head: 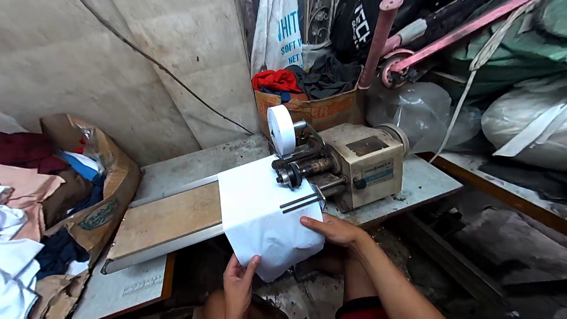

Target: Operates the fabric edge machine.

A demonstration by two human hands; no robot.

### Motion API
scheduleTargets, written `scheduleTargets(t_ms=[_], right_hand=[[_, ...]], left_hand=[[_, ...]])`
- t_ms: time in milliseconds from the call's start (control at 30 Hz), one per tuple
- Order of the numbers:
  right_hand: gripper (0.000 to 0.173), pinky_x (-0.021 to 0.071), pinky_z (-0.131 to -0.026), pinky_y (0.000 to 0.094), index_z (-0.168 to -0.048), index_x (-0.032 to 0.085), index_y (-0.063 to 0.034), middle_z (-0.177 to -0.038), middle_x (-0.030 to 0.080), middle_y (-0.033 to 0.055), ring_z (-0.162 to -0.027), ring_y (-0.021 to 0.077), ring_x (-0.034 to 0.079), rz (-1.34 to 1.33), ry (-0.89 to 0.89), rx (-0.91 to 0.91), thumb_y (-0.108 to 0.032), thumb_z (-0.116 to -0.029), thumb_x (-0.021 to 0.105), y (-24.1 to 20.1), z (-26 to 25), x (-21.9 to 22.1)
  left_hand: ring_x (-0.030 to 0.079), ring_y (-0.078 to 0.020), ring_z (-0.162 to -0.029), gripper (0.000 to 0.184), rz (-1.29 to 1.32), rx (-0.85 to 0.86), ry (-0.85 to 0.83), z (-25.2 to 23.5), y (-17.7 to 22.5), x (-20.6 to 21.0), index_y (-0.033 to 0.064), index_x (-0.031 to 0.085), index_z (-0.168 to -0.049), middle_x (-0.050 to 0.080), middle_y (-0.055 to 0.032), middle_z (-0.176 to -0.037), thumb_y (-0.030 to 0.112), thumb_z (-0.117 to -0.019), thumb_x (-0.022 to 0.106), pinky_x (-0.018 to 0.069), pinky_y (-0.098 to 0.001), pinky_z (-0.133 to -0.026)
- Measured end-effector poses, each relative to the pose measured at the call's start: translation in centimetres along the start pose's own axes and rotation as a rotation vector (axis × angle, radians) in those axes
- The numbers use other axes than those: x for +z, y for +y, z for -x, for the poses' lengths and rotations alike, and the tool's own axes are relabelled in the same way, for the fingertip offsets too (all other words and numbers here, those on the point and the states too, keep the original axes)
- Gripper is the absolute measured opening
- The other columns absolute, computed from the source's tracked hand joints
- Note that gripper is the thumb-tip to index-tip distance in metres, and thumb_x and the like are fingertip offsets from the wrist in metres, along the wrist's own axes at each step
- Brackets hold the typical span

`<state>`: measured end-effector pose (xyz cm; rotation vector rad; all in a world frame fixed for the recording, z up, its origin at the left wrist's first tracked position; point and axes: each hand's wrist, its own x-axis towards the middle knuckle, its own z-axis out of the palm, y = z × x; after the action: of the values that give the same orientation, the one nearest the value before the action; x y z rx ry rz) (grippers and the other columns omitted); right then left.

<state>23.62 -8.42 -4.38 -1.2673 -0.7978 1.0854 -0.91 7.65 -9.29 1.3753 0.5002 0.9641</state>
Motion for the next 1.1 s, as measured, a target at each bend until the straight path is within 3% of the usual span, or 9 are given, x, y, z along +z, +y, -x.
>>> scheduleTargets(t_ms=[333,667,900,1000,1100], right_hand=[[0.043,0.0589,-0.093,0.0321,-0.132,0.056,-0.0053,-0.107,0.074,0.0039,-0.099,0.0116,0.072,-0.049,0.005,0.003,-0.037,-0.1033,0.058,-0.1,0.3,0.3],[0.044,0.0597,-0.093,0.0331,-0.129,0.058,-0.0049,-0.106,0.075,0.0053,-0.099,0.0139,0.073,-0.091,0.029,-0.052,-0.038,-0.1003,0.063,0.4,0.2,0.4],[0.044,0.0598,-0.093,0.0326,-0.129,0.058,-0.0056,-0.106,0.075,0.0033,-0.098,0.0126,0.072,-0.062,0.069,-0.054,-0.037,-0.0987,0.066,0.8,0.4,0.1],[0.036,0.06,-0.093,0.032,-0.125,0.061,-0.0067,-0.104,0.076,0.0009,-0.097,0.0107,0.073,-0.051,0.053,-0.079,-0.033,-0.1013,0.063,0.9,0.6,0.0],[0.033,0.0595,-0.094,0.0313,-0.124,0.062,-0.0086,-0.105,0.076,-0.0022,-0.098,0.0083,0.072,-0.033,0.015,-0.086,-0.033,-0.1025,0.061,0.9,0.6,-0.3]], left_hand=[[0.074,-0.0151,-0.091,0.034,-0.029,-0.125,0.082,3.8,-1.8,0.4,-0.0075,0.063,-0.12,0.076,-0.0111,-0.101,-0.005,-0.0869,0.071,0.062,-0.0313,-0.086],[0.072,-0.0157,-0.097,0.031,-0.195,-0.194,0.031,8.1,-2.0,-1.2,-0.0047,0.063,-0.118,0.073,-0.0114,-0.105,0.007,-0.0912,0.073,0.0594,-0.033,-0.092],[0.072,-0.0147,-0.095,0.034,-0.104,-0.171,0.007,4.6,-2.7,-2.2,-0.0045,0.061,-0.12,0.074,-0.0096,-0.104,0.006,-0.0894,0.073,0.0605,-0.0319,-0.089],[0.073,-0.013,-0.095,0.042,-0.018,-0.118,-0.046,1.8,-2.2,-1.5,-0.0019,0.061,-0.121,0.075,-0.0063,-0.104,0.01,-0.0857,0.079,0.061,-0.0307,-0.088],[0.074,-0.012,-0.093,0.036,0.029,-0.033,-0.109,-0.2,-1.7,-0.6,0.0062,0.07,-0.115,0.078,-0.0025,-0.102,0.012,-0.0821,0.085,0.062,-0.0304,-0.087]])
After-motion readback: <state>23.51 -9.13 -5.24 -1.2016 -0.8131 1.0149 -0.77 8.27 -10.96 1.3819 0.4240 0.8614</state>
